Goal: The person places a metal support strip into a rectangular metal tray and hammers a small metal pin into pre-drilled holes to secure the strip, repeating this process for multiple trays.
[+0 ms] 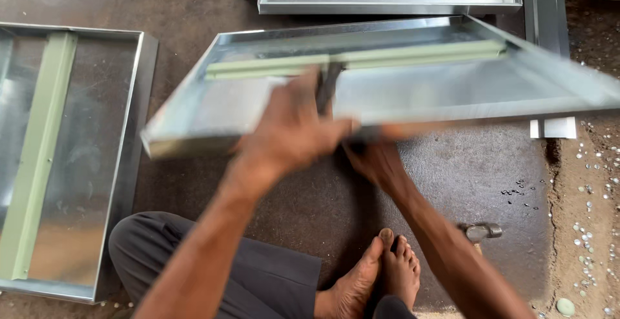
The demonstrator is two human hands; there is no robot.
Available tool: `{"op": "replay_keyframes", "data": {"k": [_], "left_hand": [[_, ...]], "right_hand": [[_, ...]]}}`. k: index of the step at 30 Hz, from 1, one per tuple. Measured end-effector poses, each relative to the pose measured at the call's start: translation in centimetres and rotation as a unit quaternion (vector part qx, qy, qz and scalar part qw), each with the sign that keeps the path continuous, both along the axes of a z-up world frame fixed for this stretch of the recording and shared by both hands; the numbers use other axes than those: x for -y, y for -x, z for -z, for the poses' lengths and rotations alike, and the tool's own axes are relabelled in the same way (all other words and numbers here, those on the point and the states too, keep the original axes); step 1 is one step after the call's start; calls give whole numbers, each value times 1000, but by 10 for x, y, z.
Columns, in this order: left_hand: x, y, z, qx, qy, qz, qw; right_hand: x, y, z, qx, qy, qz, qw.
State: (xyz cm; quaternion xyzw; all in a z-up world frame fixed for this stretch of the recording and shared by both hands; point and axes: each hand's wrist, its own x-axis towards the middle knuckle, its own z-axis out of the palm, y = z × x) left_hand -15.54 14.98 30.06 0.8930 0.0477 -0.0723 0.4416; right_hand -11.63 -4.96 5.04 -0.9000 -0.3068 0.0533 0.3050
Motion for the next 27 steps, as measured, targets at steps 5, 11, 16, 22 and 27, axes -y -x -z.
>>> {"op": "replay_keyframes", "data": {"k": [5, 11, 16, 22, 27], "left_hand": [[39, 77, 120, -96, 22, 0, 995], [51, 106, 205, -15, 45, -24, 999], [61, 118, 198, -6, 59, -15, 998], [60, 117, 204, 22, 36, -25, 999], [55, 113, 195, -26, 45, -19, 998]], "right_hand": [[138, 176, -27, 96, 17, 248, 964], [265, 294, 33, -11, 246, 397, 884], [315, 303, 56, -177, 157, 497, 835], [238, 244, -55, -149, -151, 406, 889], [140, 147, -87, -168, -132, 252, 944]]}}
